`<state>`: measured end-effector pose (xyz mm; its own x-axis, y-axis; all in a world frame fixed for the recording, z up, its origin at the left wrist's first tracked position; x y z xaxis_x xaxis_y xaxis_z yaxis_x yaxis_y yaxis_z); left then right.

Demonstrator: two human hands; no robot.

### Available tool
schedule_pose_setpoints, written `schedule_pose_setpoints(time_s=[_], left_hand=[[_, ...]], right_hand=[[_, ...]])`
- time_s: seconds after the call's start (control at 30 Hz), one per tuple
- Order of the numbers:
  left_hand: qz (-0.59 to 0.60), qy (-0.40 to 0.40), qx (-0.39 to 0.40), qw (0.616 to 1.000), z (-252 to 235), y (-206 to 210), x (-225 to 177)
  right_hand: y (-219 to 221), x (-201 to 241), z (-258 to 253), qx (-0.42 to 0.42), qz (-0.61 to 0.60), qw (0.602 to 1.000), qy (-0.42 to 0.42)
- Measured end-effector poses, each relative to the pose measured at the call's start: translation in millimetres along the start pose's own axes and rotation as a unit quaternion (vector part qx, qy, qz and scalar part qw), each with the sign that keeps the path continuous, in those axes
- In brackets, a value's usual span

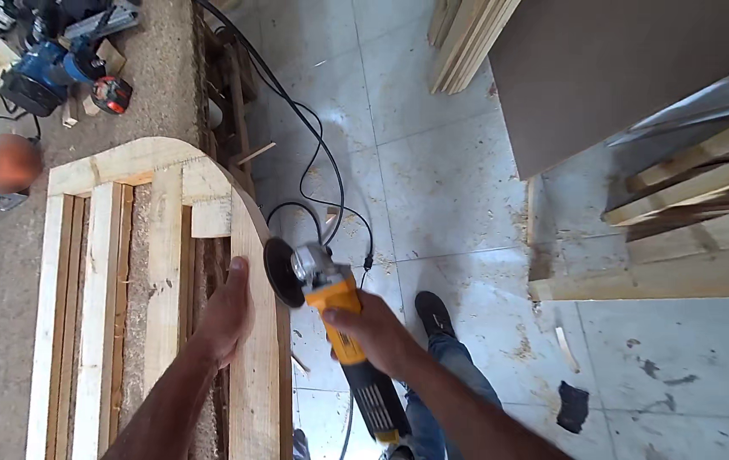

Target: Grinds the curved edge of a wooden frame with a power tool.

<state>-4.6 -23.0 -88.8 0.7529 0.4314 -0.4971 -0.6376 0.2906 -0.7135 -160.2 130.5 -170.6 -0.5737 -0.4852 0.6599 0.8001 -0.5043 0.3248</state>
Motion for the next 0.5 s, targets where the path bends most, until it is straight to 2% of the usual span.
schedule_pose_setpoints(time_s=[0.17, 0.23, 0.33, 0.4, 0.5], left_hand=[[-0.017, -0.015, -0.001, 1.0, -2.1, -1.4, -3.4], [-0.014, -0.013, -0.003, 1.0, -4.6, -0.9, -5.8], [-0.011, -0.005, -0.009, 1.0, -7.3, -0.9, -7.6], [-0.02, -0.004, -0.009, 1.0, -7.7, -1.8, -8.4], [-0.017, 0.004, -0.008, 1.0, -10.9, -2.7, -15.9]], right_hand=[[-3.0, -32.2, 51.3, -0.006, -0.038, 0.997, 0.067], [-2.4, -12.7, 30.9, 0.0, -0.038, 0.998, 0.051], [4.0, 46.9, -29.4, 0.019, 0.008, 1.0, 0.018], [5.0, 64.9, -59.7, 0.033, 0.04, 0.999, 0.016], [-9.6, 66.9, -54.2, 0.052, 0.066, 0.996, 0.025]])
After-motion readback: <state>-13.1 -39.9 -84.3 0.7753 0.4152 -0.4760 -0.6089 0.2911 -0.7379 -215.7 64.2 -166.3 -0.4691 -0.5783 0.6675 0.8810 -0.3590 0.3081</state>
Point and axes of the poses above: each hand's wrist, its own z-axis away from the middle knuckle, its own y-axis out of the palm, x = y × z, the point moved 4 cm from there along -z, towards the middle knuckle, and after that the axes turned 14 degrees about -x, right-handed, at the moved point
